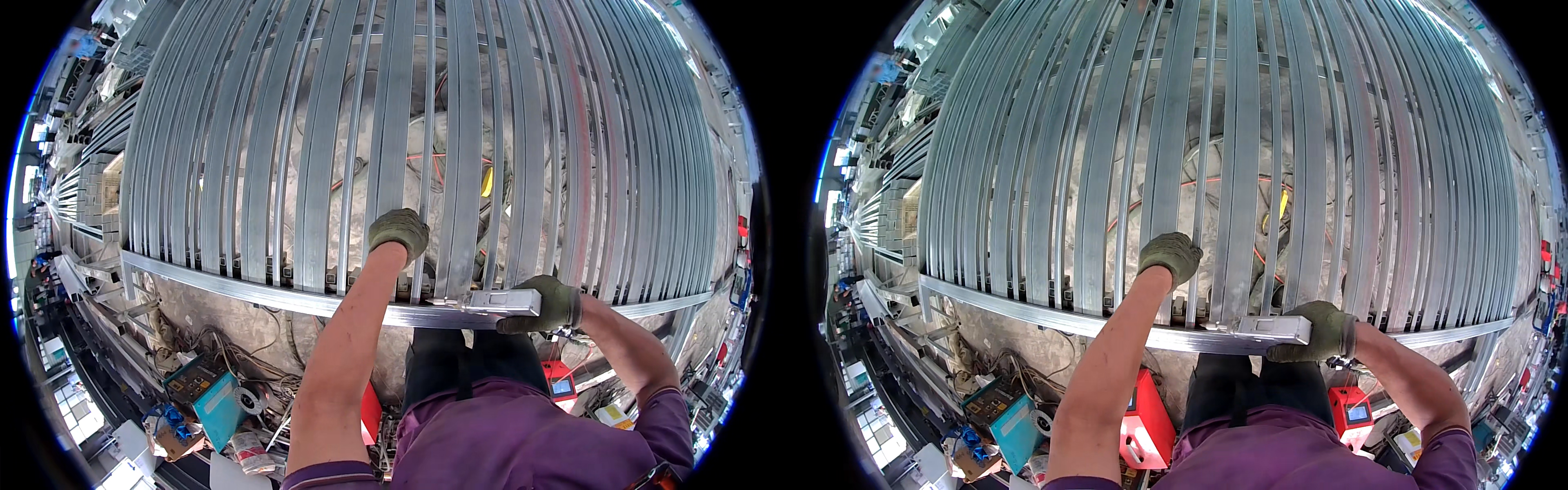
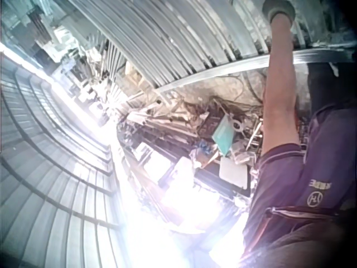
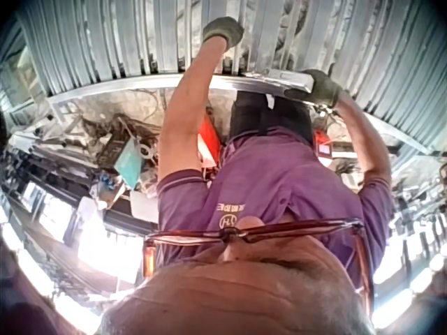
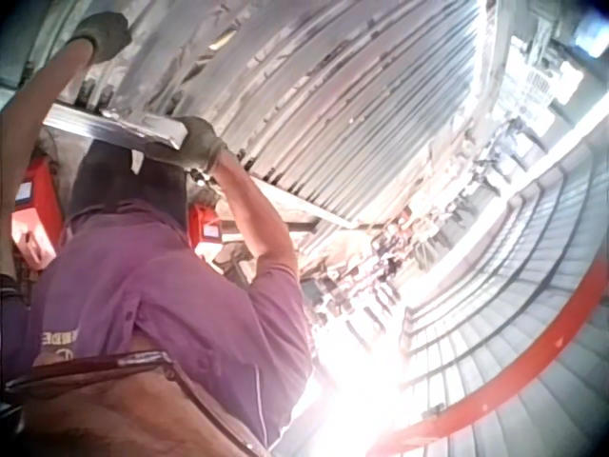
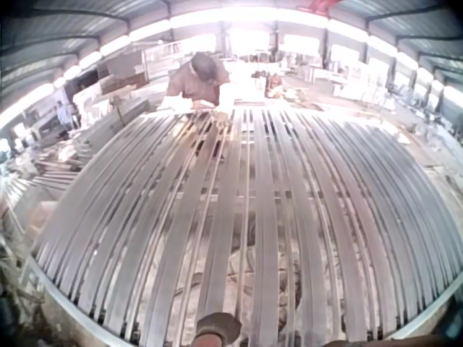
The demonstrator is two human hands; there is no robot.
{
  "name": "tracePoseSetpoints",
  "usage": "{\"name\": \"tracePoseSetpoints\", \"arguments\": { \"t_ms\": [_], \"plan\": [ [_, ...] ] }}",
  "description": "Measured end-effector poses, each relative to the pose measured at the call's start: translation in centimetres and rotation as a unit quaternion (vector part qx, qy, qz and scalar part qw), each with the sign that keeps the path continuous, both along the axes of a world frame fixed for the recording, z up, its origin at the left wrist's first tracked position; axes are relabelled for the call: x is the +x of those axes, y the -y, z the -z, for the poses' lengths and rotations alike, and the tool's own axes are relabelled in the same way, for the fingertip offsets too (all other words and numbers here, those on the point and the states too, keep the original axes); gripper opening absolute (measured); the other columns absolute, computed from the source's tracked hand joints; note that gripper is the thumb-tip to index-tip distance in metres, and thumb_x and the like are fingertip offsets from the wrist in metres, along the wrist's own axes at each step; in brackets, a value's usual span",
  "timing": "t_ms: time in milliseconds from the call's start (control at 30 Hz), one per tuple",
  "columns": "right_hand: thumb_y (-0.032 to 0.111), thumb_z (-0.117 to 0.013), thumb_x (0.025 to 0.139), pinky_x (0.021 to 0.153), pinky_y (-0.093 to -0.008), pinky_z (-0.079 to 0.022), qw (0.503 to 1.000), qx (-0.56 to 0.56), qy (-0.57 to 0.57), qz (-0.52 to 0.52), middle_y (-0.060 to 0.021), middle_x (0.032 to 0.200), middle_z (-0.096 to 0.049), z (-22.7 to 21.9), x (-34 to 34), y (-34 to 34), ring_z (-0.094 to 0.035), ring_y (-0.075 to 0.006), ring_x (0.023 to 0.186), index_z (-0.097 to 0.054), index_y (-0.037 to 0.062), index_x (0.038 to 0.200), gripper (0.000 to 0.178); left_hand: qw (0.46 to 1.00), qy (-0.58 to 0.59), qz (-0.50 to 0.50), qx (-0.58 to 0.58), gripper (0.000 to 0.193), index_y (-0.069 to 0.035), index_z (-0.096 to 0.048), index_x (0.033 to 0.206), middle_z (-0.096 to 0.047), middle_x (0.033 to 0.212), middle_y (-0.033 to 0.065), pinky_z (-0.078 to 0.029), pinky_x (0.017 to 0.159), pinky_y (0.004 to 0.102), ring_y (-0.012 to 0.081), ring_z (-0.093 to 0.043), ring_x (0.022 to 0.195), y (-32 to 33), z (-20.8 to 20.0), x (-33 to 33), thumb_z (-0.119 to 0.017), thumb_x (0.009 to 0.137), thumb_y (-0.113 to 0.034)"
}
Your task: The person welds a horizontal metal bar to a vertical slatted metal frame using a handheld welding tool. They move along the frame, applying welds at multiple points while holding the bar in place with their left hand.
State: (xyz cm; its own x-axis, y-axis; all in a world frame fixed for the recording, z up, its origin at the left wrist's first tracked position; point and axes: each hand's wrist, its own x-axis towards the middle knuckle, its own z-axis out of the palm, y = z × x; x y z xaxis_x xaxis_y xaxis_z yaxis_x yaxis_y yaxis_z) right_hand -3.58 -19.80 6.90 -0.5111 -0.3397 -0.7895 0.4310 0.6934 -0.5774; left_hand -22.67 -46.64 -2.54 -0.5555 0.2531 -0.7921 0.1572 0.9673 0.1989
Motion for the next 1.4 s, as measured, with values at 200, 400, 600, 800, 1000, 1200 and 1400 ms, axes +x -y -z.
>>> {"name": "tracePoseSetpoints", "arguments": {
  "t_ms": [200,400,600,800,1000,1200,1400],
  "plan": [
    [0.052,-0.097,0.082,0.083,-0.0407,-0.063,0.995,-0.082,-0.022,0.054,-0.0113,0.101,-0.084,1.4,-0.2,0.4,-0.081,-0.0267,0.092,-0.082,0.0126,0.117,0.055,1.000,0.005,-0.009,-0.004,0.047,-0.009,-0.079,0.126,-0.078,0.131,0.0166,-0.057,0.108,0.0487,0.0362,-0.073,0.125,-0.2,0.5,-0.3,-0.060,0.108,-0.048],
    [0.051,-0.096,0.084,0.081,-0.0399,-0.063,0.993,-0.104,0.003,0.063,-0.0131,0.099,-0.084,3.7,0.0,0.2,-0.081,-0.0269,0.090,-0.082,0.0106,0.115,0.053,1.000,0.003,0.002,-0.016,0.047,-0.009,-0.079,0.127,-0.078,0.131,0.0165,-0.058,0.107,0.0479,0.0356,-0.073,0.123,-0.5,0.2,-0.4,-0.060,0.108,-0.047],
    [0.042,-0.097,0.086,0.085,-0.0368,-0.063,0.983,-0.154,0.030,0.093,-0.0088,0.103,-0.085,3.5,-0.8,0.7,-0.081,-0.0196,0.094,-0.083,0.0091,0.118,0.048,1.000,0.015,-0.004,-0.021,0.047,-0.009,-0.080,0.127,-0.078,0.128,0.0164,-0.058,0.106,0.0479,0.0346,-0.074,0.121,-0.6,0.1,-0.7,-0.060,0.108,-0.048],
    [0.045,-0.096,0.088,0.087,-0.0365,-0.063,0.987,-0.133,0.043,0.074,-0.0091,0.105,-0.085,3.5,-1.2,1.2,-0.081,-0.0207,0.097,-0.083,0.0092,0.119,0.049,1.000,0.009,-0.004,-0.024,0.048,-0.008,-0.080,0.126,-0.078,0.128,0.0164,-0.058,0.106,0.0483,0.0349,-0.074,0.121,-0.6,0.2,-0.6,-0.061,0.108,-0.048],
    [0.050,-0.096,0.086,0.087,-0.0377,-0.063,0.992,-0.105,0.043,0.054,-0.0101,0.104,-0.085,3.7,-1.2,1.2,-0.082,-0.0231,0.096,-0.083,0.0104,0.117,0.052,0.999,0.017,-0.006,-0.027,0.049,-0.008,-0.080,0.126,-0.078,0.129,0.0168,-0.058,0.107,0.0483,0.0353,-0.074,0.122,-0.8,0.0,-0.8,-0.063,0.107,-0.050],
    [0.055,-0.095,0.085,0.085,-0.0391,-0.064,0.990,-0.123,0.029,0.063,-0.0108,0.101,-0.085,4.3,-0.9,0.9,-0.082,-0.0256,0.094,-0.084,0.0114,0.115,0.054,1.000,0.003,-0.010,-0.017,0.048,-0.008,-0.080,0.124,-0.078,0.128,0.0172,-0.058,0.106,0.0482,0.0353,-0.074,0.122,-0.6,0.5,-0.5,-0.064,0.106,-0.050],
    [0.055,-0.095,0.085,0.084,-0.0399,-0.064,0.992,-0.115,0.012,0.041,-0.0114,0.100,-0.085,4.4,-1.0,1.0,-0.082,-0.0274,0.093,-0.084,0.0122,0.114,0.053,1.000,-0.002,-0.012,-0.019,0.046,-0.009,-0.081,0.121,-0.080,0.123,0.0175,-0.059,0.103,0.0479,0.0357,-0.076,0.117,-0.7,0.5,-0.5,-0.065,0.105,-0.049]
  ]
}}
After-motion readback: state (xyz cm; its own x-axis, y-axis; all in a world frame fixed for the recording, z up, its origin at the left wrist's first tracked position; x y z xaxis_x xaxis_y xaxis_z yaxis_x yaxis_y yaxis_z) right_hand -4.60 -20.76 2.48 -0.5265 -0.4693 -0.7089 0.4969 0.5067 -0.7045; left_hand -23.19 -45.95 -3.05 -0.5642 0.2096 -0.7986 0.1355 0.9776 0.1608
